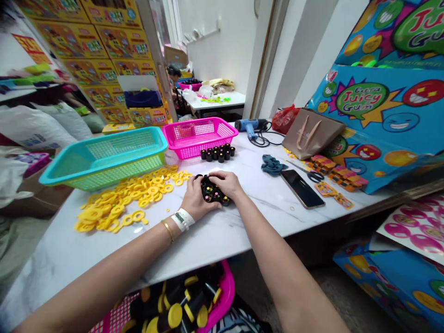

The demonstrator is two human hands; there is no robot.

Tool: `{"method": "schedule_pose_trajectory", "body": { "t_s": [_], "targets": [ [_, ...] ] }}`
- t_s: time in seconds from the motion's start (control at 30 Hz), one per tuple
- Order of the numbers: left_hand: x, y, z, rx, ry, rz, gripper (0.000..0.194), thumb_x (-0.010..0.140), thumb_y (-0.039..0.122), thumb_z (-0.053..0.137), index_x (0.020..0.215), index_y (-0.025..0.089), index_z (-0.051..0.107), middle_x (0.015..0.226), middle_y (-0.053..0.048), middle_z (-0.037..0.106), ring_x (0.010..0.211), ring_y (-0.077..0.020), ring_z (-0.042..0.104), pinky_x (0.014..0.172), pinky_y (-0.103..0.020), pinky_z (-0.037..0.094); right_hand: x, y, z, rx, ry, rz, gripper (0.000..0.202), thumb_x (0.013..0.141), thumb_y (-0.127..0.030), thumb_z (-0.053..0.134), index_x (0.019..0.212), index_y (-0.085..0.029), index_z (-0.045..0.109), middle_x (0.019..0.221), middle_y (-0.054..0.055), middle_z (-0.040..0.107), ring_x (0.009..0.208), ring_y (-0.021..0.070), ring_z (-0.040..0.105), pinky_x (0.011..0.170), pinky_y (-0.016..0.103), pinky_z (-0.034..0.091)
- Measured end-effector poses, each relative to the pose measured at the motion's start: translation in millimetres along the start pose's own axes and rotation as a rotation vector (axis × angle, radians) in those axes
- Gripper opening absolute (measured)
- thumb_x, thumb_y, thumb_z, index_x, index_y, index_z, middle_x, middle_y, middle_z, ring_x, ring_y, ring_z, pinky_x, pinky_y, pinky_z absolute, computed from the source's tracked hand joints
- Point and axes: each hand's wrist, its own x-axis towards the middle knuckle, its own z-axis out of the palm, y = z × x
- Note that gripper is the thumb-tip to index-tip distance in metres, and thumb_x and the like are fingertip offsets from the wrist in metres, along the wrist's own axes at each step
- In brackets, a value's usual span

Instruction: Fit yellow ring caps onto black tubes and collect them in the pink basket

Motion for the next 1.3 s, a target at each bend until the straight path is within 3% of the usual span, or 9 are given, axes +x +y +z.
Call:
{"method": "schedule_pose_trajectory", "body": {
  "t_s": [0.37,0.67,0.8,0.93,1.17,1.3],
  "targets": [
    [-31.4,5.7,-14.2,0.068,0.025,-0.033,0.107,0.051,0.055,0.086,0.134,0.014,0.033,0.140,-0.021,0.032,0.136,-0.0402,0.034,0.111,-0.052,0.036,-23.7,-16.9,14.7,-0.074,-0.016,-0.022,0.020,0.076,-0.029,0.067,0.093,-0.026,0.077,0.097,0.001,0.077,0.097,0.0236,0.069,0.095,0.038,0.050],
    [-34.2,14.4,-20.0,0.185,0.005,-0.102,0.104,0.055,0.061,0.082,0.136,0.015,0.036,0.143,-0.023,0.036,0.131,-0.0420,0.039,0.107,-0.055,0.037,-30.2,-28.0,11.3,-0.181,-0.037,-0.194,0.024,0.078,-0.024,0.067,0.099,-0.030,0.077,0.104,0.000,0.075,0.102,0.0246,0.067,0.099,0.038,0.047],
    [-35.9,14.7,-20.0,0.197,0.038,-0.118,0.106,0.054,0.063,0.081,0.135,0.010,0.037,0.147,-0.026,0.029,0.134,-0.0430,0.035,0.110,-0.054,0.034,-33.9,-30.9,11.5,-0.174,-0.067,-0.268,0.018,0.080,-0.024,0.067,0.092,-0.028,0.079,0.109,0.002,0.074,0.107,0.0251,0.066,0.103,0.038,0.045],
    [-35.4,13.8,-19.1,0.171,0.007,-0.071,0.104,0.058,0.059,0.081,0.136,0.009,0.035,0.149,-0.026,0.030,0.137,-0.0410,0.032,0.110,-0.055,0.034,-35.5,-29.6,8.5,-0.146,-0.101,-0.264,0.015,0.082,-0.030,0.067,0.088,-0.025,0.080,0.111,0.005,0.073,0.107,0.0251,0.066,0.103,0.039,0.046],
    [-37.8,11.7,-20.3,0.189,-0.010,-0.051,0.102,0.061,0.057,0.079,0.138,0.008,0.034,0.151,-0.027,0.028,0.138,-0.0413,0.031,0.111,-0.055,0.033,-32.6,-26.4,-0.7,-0.095,-0.160,-0.201,0.033,0.085,-0.033,0.064,0.116,-0.023,0.069,0.119,0.006,0.070,0.112,0.0238,0.063,0.102,0.042,0.046],
    [-38.2,10.7,-20.3,0.192,0.010,-0.020,0.102,0.060,0.058,0.079,0.137,0.009,0.035,0.149,-0.026,0.031,0.138,-0.0413,0.032,0.111,-0.055,0.032,-33.1,-28.8,0.3,-0.069,-0.180,-0.230,0.027,0.084,-0.035,0.066,0.107,-0.023,0.073,0.116,0.006,0.071,0.110,0.0238,0.064,0.102,0.042,0.045]
  ]
}}
